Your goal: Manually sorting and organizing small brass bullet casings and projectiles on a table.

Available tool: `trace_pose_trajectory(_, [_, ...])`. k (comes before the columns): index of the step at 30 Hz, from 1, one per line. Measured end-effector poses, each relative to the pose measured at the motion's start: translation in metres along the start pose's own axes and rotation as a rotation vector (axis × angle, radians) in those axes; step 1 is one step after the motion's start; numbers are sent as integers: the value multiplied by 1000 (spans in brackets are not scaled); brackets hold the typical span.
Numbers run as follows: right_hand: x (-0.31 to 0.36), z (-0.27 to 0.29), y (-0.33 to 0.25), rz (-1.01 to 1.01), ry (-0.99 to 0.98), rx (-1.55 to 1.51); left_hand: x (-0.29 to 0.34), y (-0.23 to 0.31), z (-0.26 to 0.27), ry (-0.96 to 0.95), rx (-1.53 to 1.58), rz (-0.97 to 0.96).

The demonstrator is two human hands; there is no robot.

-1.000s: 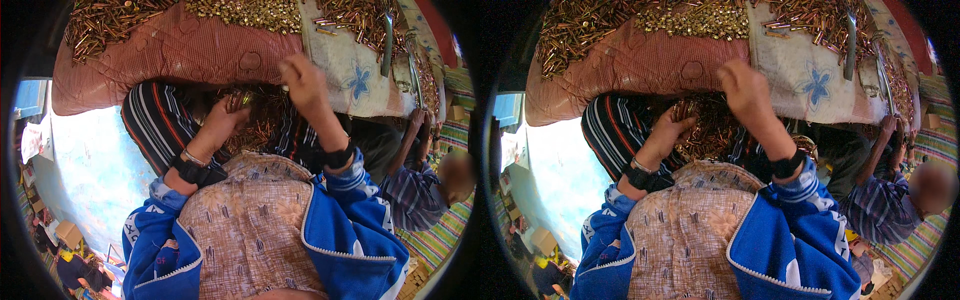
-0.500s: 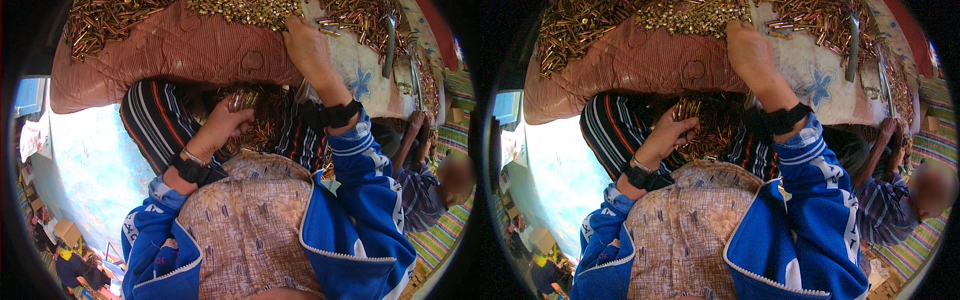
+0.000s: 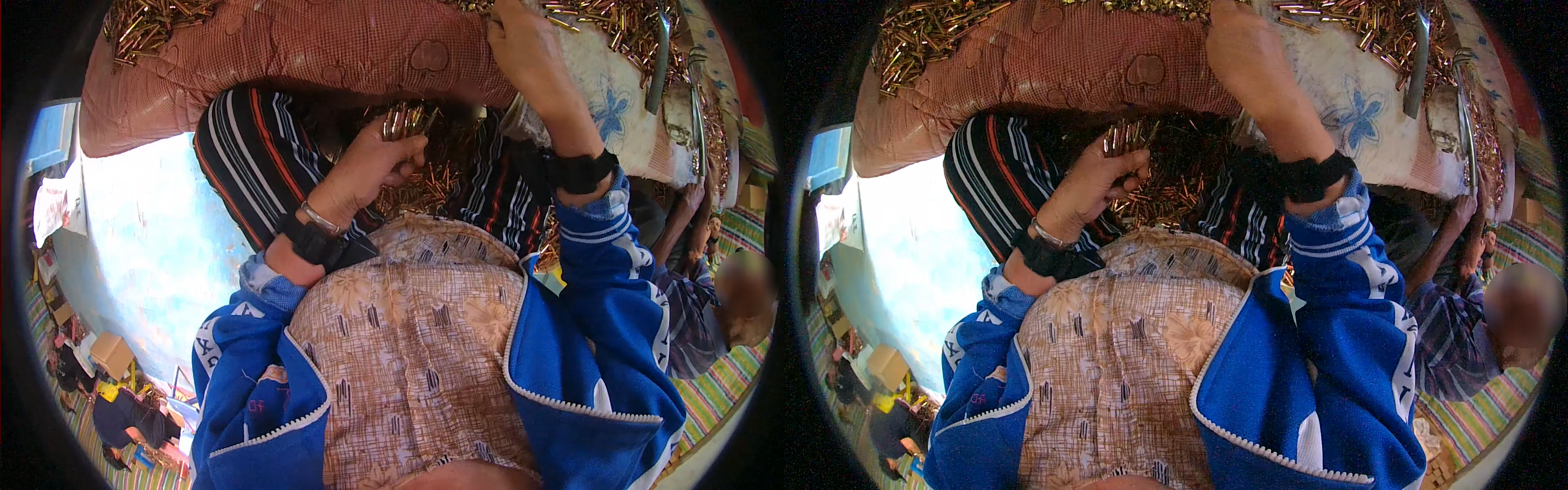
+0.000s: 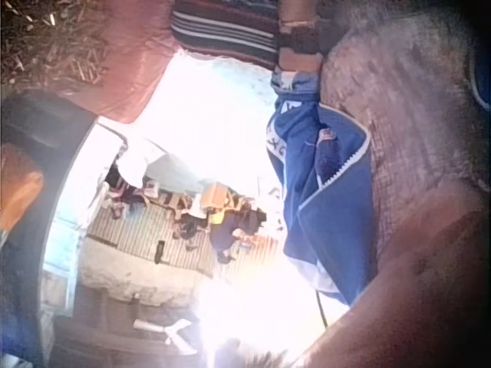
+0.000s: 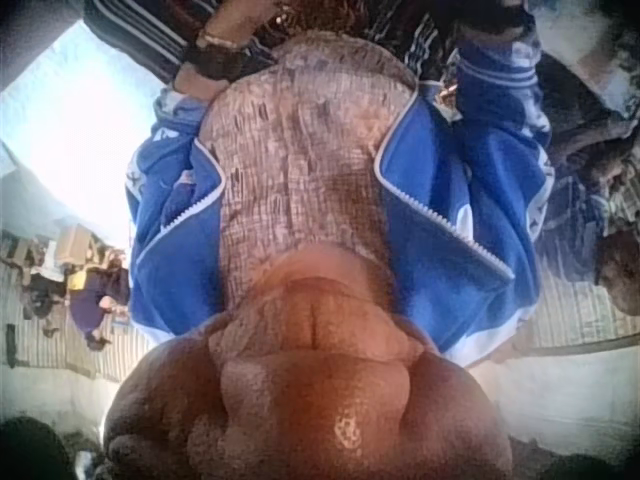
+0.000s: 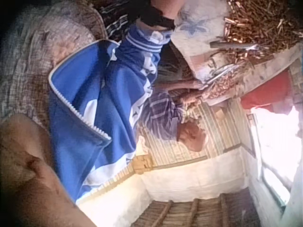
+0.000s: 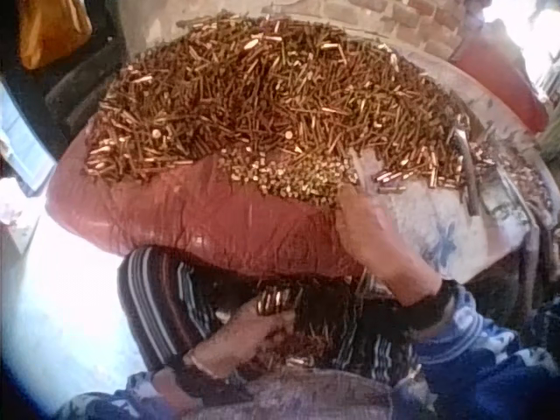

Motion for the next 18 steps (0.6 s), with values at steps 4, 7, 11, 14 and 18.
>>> trace_pose_trajectory(4, [25,-5,-4,94,130,102,-1,-2,3,-19,18,-23])
trace_pose_trajectory(7, [64,-52,16,-294,-246,-665,-3,-1,2,-29,32,-48])
trace_pose_trajectory(11, [99,-83,13,-356,-191,-1174,0,-2,-4,-64,18,-41])
trace_pose_trajectory(14, [103,-83,13,-372,-185,-1095,0,-3,-5,-107,28,-60])
trace_pose_trajectory(18, [108,-97,11,-442,-227,-1239,0,-5,-7,-117,13,-32])
Point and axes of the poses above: each hand's wrist, its own x-axis away from the middle knuckle, its own z-axis out of the back of the hand, y = z × x, the point moved 10 cm from there along -x, towards the middle knuckle, and after that the axes turned 8 degrees about -y, right-handed, at the moved point
